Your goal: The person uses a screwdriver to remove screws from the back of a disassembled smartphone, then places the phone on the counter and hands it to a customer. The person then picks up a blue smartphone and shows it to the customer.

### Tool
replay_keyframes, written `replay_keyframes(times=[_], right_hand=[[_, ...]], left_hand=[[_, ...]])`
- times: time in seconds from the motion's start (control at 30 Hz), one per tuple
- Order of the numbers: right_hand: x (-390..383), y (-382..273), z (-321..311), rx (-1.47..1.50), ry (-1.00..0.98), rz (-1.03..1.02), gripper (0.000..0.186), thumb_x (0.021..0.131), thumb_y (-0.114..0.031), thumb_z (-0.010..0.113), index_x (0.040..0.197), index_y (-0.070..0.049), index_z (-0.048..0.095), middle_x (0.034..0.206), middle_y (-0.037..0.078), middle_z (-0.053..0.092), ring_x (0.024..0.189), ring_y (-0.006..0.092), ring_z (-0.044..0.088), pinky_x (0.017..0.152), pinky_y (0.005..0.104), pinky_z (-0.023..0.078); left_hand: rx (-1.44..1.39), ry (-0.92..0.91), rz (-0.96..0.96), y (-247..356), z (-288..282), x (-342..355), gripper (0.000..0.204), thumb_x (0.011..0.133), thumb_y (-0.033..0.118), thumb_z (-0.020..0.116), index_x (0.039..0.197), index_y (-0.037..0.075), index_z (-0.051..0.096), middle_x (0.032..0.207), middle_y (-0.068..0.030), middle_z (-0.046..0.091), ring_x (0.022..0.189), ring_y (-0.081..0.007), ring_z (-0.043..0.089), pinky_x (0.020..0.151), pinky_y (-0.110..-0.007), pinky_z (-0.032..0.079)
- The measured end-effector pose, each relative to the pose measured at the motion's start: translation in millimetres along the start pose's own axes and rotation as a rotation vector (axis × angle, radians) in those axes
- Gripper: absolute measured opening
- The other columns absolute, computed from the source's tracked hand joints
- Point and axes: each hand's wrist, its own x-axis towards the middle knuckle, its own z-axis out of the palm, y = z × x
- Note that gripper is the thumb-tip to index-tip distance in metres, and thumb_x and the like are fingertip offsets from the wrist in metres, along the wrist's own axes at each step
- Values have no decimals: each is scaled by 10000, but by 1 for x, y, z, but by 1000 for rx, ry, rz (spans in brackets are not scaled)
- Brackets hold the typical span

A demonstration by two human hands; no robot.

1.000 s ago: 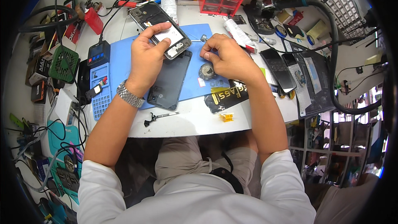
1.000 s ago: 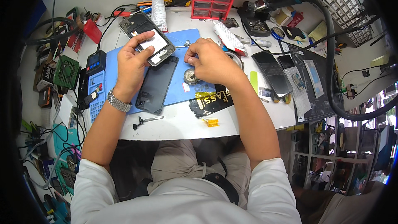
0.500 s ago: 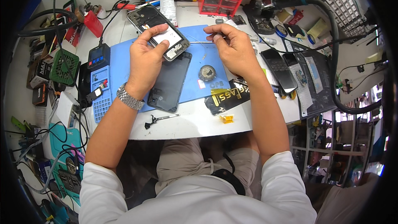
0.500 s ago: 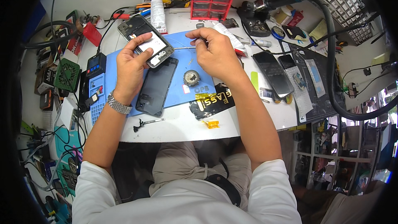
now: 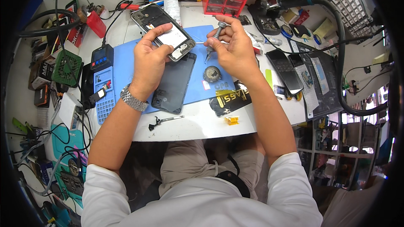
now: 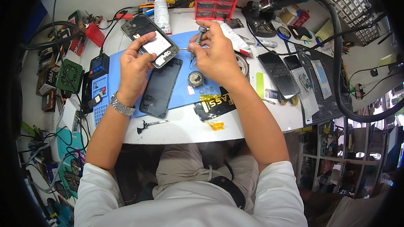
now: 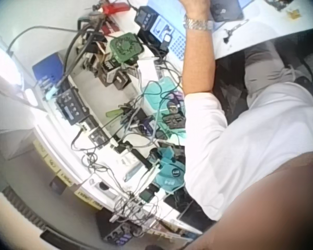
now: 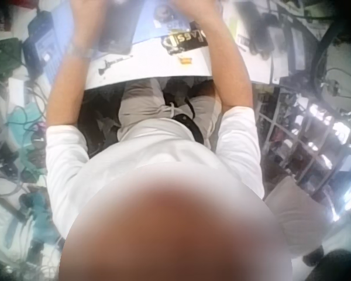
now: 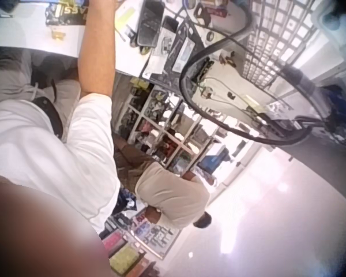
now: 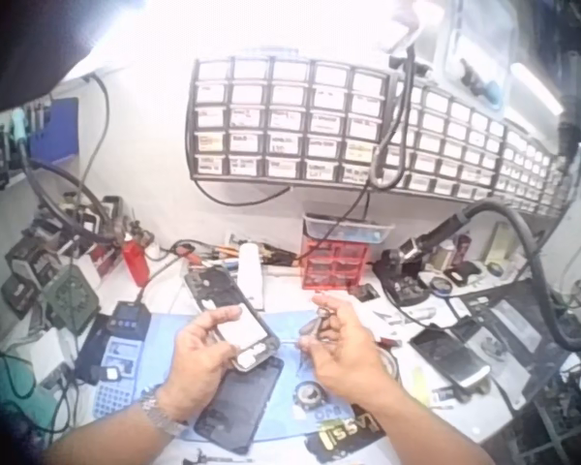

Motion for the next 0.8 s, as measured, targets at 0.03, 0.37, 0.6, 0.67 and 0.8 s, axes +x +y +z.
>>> replay_keyframes(times=[0.03,0.37,0.6,0.67,0.8], right_hand=[[0,-3,1,79,29,9,569,974,55,689,1455,15,388,1091,183,725,1023,225,754,868,327,632],[-2,-7,8,209,157,-61,487,975,85,665,1350,82,354,1136,211,667,1019,233,749,877,312,645],[-3,5,9,98,100,-31,462,960,78,659,1334,82,388,1094,214,684,985,223,743,839,316,634],[-3,4,7,39,56,12,482,976,100,643,1363,66,358,1135,215,657,997,231,737,892,321,631],[-3,-2,7,8,33,51,488,987,109,637,1377,48,350,1153,215,647,1006,238,734,920,331,633]], left_hand=[[-6,-7,-6,-1,-1,1,531,912,-100,571,1442,-75,581,1201,-159,707,945,-165,756,823,-294,652],[-28,-32,-34,-2,-4,3,531,932,-94,541,1462,-73,558,1211,-167,696,973,-179,754,849,-322,664],[-12,-29,15,1,0,-2,535,940,-83,588,1473,-63,561,1170,-129,721,871,-103,723,727,-232,585],[42,-17,18,1,-1,-2,540,938,-79,602,1476,-61,560,1161,-122,727,851,-91,718,712,-223,573],[136,-49,35,1,-4,0,547,938,-73,619,1481,-60,557,1181,-122,728,844,-89,725,712,-223,579]])
